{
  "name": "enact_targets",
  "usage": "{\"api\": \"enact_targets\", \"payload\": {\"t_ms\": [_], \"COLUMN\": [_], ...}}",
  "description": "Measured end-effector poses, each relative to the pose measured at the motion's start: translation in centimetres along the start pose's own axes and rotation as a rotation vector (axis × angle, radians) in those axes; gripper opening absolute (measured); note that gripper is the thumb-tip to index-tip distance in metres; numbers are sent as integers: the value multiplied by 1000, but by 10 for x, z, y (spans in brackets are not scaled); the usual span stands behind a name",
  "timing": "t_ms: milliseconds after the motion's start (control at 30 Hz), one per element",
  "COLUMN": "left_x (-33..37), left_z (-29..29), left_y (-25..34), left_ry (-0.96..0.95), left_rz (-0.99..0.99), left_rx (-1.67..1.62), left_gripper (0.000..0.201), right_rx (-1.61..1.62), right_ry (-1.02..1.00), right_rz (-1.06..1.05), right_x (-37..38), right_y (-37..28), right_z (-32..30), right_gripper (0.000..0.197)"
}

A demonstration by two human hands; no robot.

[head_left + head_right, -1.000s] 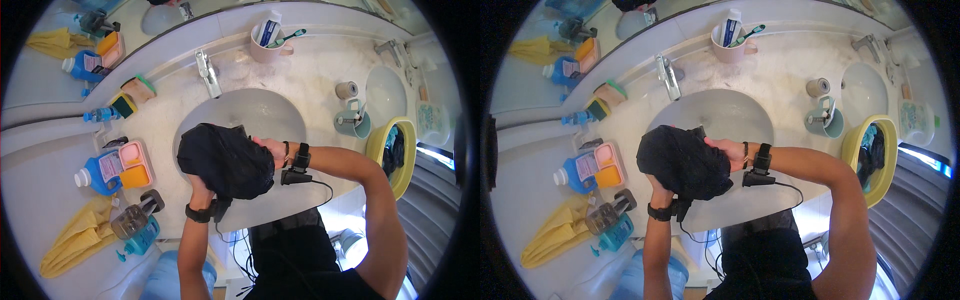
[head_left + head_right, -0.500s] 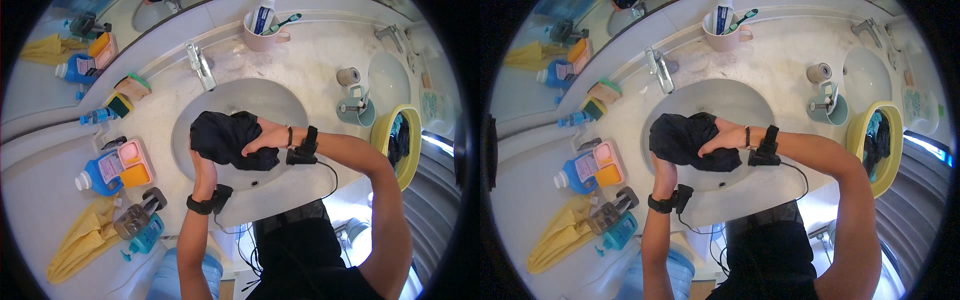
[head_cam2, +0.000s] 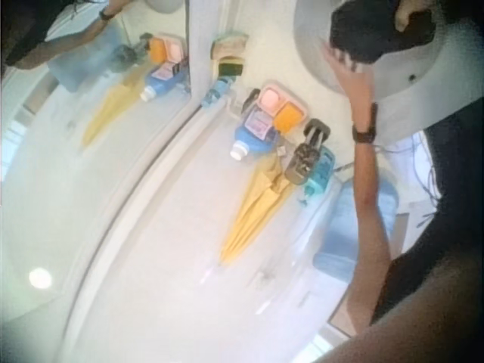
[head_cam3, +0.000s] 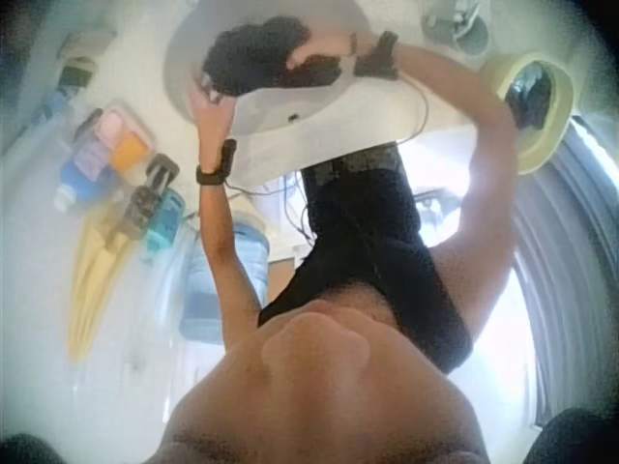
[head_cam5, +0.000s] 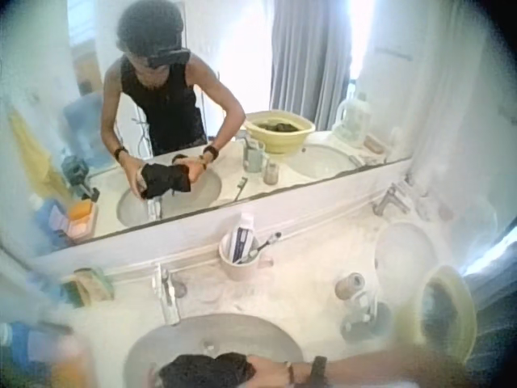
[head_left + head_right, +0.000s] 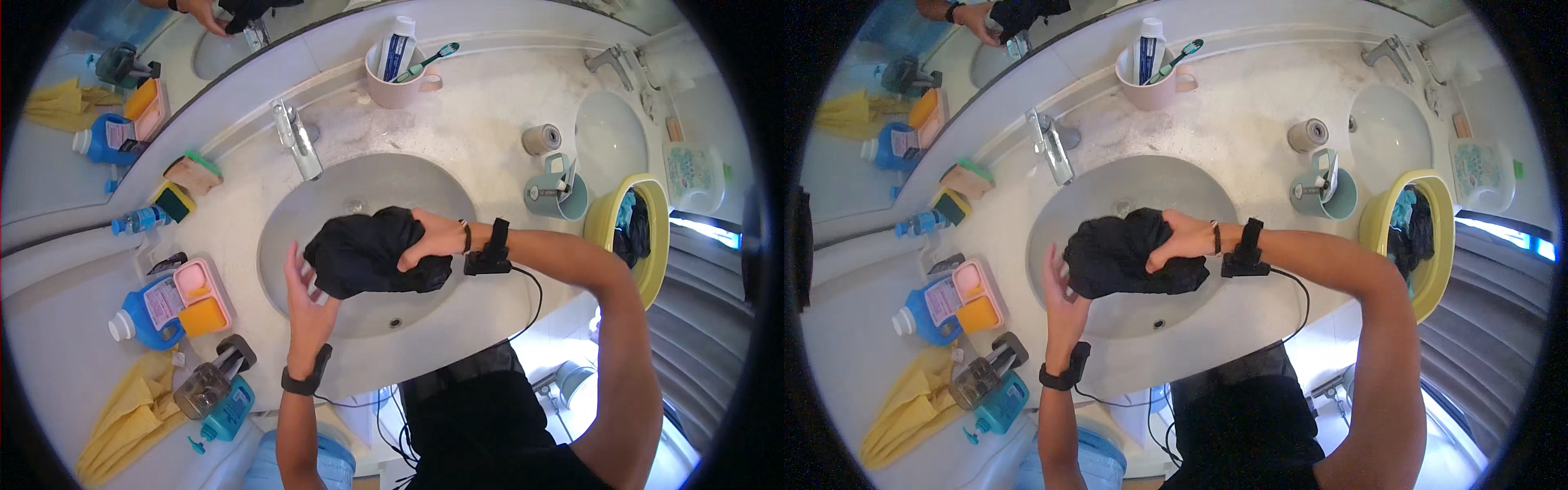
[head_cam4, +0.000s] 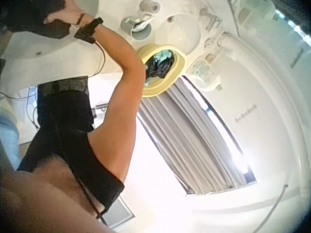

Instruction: Hand-washing a black garment in a sink with soap and a brush.

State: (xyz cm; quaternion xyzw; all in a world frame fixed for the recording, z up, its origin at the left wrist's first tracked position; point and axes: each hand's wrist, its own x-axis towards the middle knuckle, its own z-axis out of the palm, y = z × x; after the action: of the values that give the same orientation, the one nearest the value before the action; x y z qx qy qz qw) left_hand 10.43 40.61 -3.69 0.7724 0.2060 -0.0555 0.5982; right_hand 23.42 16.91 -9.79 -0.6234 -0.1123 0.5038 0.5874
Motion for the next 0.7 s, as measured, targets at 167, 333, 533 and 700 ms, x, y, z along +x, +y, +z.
{"api": "enact_targets", "payload": {"t_ms": [167, 333, 533, 700], "left_x": [-12, 6, 7, -8], "left_z": [-1, 15, 5, 0], "left_y": [5, -16, 30, 55], "left_ry": [87, 258, 451, 124], "left_rz": [703, 863, 1143, 1088], "left_rx": [582, 544, 513, 483], "left_gripper": [109, 105, 89, 61], "right_rx": [423, 728, 623, 360], "right_ry": [-131, -396, -313, -286], "right_rz": [106, 409, 589, 445], "right_x": [-14, -18, -51, -91], "right_y": [-56, -62, -94, -131], "right_z": [-1, 0, 17, 34], "right_gripper": [19, 15, 16, 34]}}
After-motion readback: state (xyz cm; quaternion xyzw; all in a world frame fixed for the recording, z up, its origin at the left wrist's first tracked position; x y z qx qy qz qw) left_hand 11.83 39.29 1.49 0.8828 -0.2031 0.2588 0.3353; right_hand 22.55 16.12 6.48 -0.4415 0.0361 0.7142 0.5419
